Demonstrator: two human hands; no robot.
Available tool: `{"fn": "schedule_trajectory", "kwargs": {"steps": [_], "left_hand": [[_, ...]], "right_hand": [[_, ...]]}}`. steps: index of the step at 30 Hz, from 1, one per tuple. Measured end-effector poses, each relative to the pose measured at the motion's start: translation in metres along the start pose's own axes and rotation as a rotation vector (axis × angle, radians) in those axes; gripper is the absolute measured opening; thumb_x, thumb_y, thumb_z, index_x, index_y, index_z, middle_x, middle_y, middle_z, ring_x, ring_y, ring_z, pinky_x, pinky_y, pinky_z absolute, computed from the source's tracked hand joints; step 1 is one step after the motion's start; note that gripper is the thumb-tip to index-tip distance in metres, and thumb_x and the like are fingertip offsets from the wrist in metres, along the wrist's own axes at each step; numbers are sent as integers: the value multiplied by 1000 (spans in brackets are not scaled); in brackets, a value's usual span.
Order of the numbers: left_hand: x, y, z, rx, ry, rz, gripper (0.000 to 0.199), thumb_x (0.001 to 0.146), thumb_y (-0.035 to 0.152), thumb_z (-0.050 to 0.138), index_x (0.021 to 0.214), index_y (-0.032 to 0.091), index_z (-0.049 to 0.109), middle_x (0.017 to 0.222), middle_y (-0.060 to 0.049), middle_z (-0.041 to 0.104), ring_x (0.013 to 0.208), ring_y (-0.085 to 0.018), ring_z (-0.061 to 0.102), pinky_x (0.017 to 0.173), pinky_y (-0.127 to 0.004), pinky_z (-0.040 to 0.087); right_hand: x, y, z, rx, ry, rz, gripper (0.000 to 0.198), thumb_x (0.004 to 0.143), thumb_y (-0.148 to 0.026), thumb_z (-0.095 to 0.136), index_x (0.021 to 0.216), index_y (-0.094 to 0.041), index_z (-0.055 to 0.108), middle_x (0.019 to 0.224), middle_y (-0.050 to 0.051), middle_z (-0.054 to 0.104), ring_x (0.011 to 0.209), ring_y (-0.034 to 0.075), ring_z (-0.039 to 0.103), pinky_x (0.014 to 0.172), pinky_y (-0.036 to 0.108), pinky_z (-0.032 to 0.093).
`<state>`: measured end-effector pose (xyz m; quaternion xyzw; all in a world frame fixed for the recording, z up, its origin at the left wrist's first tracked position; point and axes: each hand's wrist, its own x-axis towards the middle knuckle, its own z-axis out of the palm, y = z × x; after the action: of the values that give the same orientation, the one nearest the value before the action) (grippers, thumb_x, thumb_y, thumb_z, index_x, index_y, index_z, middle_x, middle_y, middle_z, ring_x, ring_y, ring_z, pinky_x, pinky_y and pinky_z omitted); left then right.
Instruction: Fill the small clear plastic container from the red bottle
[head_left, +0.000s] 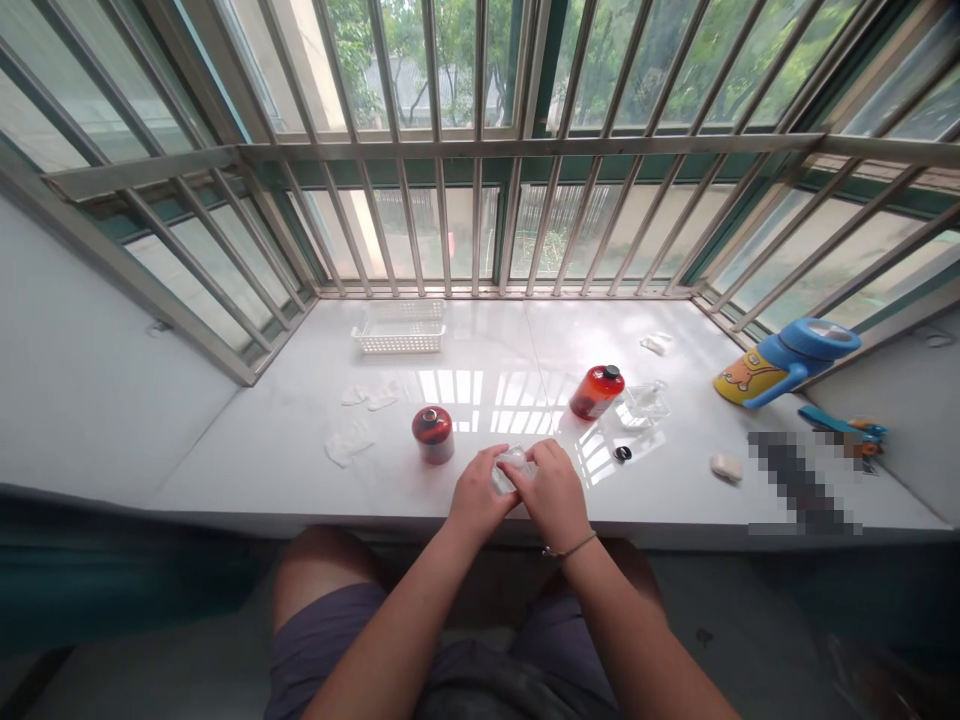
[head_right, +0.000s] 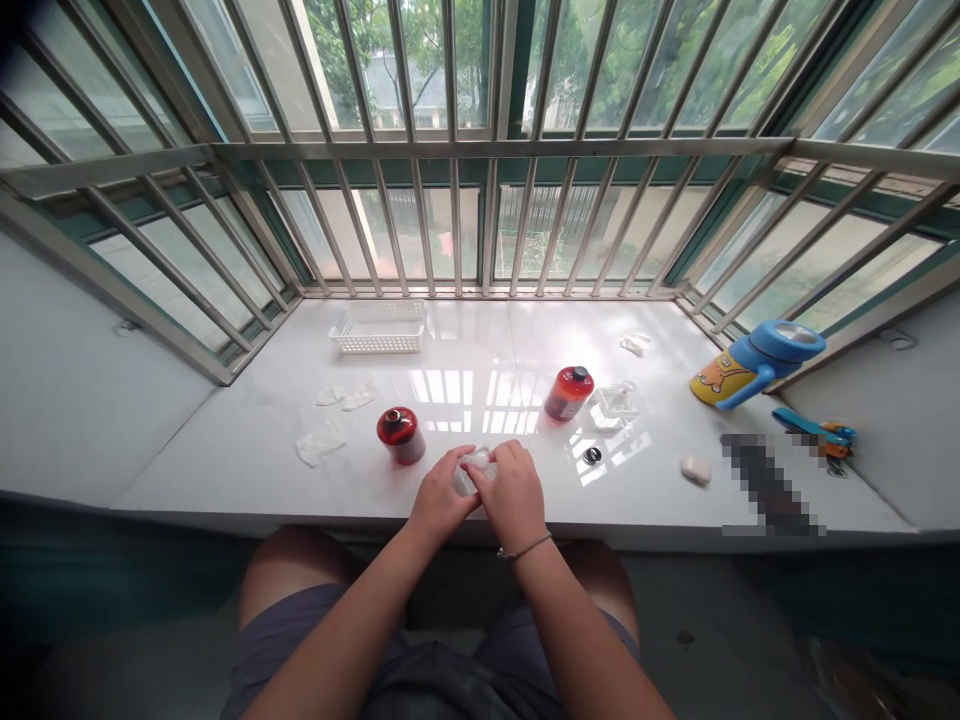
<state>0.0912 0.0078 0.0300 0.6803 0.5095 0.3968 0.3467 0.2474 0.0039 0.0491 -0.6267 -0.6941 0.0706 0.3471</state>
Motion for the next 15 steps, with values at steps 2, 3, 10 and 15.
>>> {"fn": "schedule_trajectory", "kwargs": {"steps": [2,3,10,15], "left_hand": [[1,-1,-5,0,-35,38,55,81,17,78,133,27,64,135,-6,73,128,-28,69,114,-47,54],[2,-2,-7,-7,-51,51,54,81,17,78,132,28,65,135,-5,73,128,-28,69,114,-46,54],[4,-1,-14,-111,-92,40,54,84,24,82,135,31,66,137,-4,73,130,-28,68,116,-45,53],[1,-3,-13,-155,-114,57,52,85,31,87,131,30,65,138,-6,71,134,-28,66,118,-45,50]], "right_hand": [[-1,-1,3,39,12,4,30,104,-48,66,86,-26,55,92,7,62,90,29,60,82,43,50],[-1,-1,3,50,8,-5,29,104,-46,65,86,-26,56,92,7,62,91,29,60,83,43,51],[-3,17,-12,321,-145,-121,22,105,-33,61,124,-26,69,116,10,70,108,30,65,98,49,57],[-25,34,-8,487,-50,142,40,108,-43,54,144,-25,58,128,13,65,100,26,68,86,46,63]]}}
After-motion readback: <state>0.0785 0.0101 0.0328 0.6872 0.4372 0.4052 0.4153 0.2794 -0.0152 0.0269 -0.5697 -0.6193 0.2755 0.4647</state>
